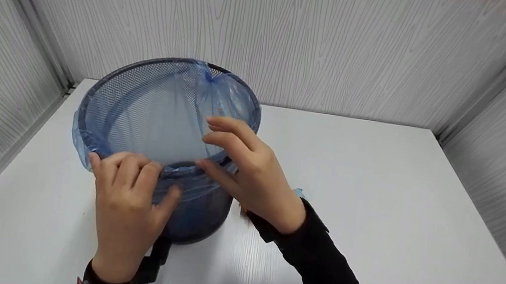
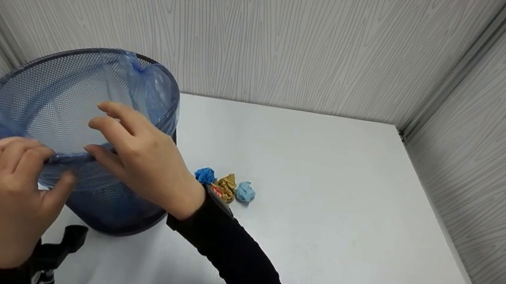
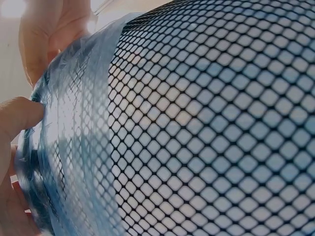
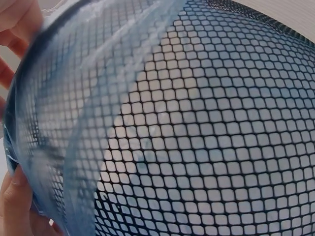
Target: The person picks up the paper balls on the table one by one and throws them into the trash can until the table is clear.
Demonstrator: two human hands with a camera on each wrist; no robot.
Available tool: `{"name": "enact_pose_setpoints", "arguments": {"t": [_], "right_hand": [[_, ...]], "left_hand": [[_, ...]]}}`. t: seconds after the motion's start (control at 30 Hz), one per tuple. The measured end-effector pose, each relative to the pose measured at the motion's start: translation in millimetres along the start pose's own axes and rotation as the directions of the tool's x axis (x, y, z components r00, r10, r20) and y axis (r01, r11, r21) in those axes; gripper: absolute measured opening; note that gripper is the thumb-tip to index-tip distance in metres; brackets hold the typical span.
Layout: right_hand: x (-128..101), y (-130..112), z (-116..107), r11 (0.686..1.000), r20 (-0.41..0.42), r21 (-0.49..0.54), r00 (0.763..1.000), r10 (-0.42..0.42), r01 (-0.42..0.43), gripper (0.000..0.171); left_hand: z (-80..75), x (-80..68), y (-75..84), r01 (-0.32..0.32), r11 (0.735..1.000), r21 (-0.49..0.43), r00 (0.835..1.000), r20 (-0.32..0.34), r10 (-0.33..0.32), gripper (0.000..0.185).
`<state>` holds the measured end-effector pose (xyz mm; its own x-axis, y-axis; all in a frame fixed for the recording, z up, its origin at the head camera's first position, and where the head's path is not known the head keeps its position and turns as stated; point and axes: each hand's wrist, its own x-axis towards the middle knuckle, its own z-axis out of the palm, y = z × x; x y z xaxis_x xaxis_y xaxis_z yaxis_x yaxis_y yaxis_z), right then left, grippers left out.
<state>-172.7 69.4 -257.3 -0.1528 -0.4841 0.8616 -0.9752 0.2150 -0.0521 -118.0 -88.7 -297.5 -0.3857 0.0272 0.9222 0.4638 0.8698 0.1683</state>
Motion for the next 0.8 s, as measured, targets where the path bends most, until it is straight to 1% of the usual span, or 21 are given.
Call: {"name": "enact_pose_setpoints", "arguments": {"t": [0.13, 0.23, 0.37, 0.43, 0.5, 0.6, 0.7, 0.8], "right_hand": [[-6.5, -3.7, -4.3, 1.000, -0.040, 0.001, 0.999, -0.010, 0.010, 0.024], [-13.6, -5.1, -7.6, 1.000, -0.080, -0.006, 0.997, 0.014, -0.014, 0.025], [-25.6, -1.9, -12.3, 0.996, -0.152, 0.007, 0.984, 0.089, -0.089, 0.027], [-33.0, 2.3, -15.1, 0.990, -0.190, 0.014, 0.972, 0.140, -0.140, 0.028], [-41.3, 7.7, -17.1, 0.980, -0.207, 0.023, 0.958, 0.196, -0.196, 0.030], [-53.5, 17.0, -17.5, 0.960, -0.182, 0.013, 0.943, 0.278, -0.281, 0.032], [-65.4, 25.4, -15.0, 0.940, -0.110, -0.020, 0.936, 0.335, -0.339, 0.032], [-76.6, 32.6, -12.3, 0.924, -0.033, -0.090, 0.928, 0.371, -0.372, 0.029]], "left_hand": [[0.6, -0.3, 0.1, -0.002, 1.000, 0.000, 1.000, -0.004, 0.002, 0.023], [0.8, -0.4, 0.1, -0.005, 1.000, 0.003, 1.000, -0.012, 0.005, 0.025], [1.7, -0.3, 0.3, -0.007, 1.000, 0.006, 1.000, -0.026, 0.008, 0.028], [2.3, -0.2, 0.6, -0.009, 1.000, 0.007, 1.000, -0.029, 0.009, 0.029], [2.6, -0.2, 0.8, -0.011, 1.000, 0.009, 1.000, -0.029, 0.011, 0.029], [2.3, -0.1, 0.7, -0.013, 1.000, 0.010, 0.999, -0.030, 0.014, 0.029], [1.2, -0.3, 0.5, -0.012, 1.000, 0.011, 1.000, -0.026, 0.012, 0.028], [0.2, 0.0, 0.9, -0.012, 1.000, 0.012, 1.000, -0.026, 0.012, 0.028]]}}
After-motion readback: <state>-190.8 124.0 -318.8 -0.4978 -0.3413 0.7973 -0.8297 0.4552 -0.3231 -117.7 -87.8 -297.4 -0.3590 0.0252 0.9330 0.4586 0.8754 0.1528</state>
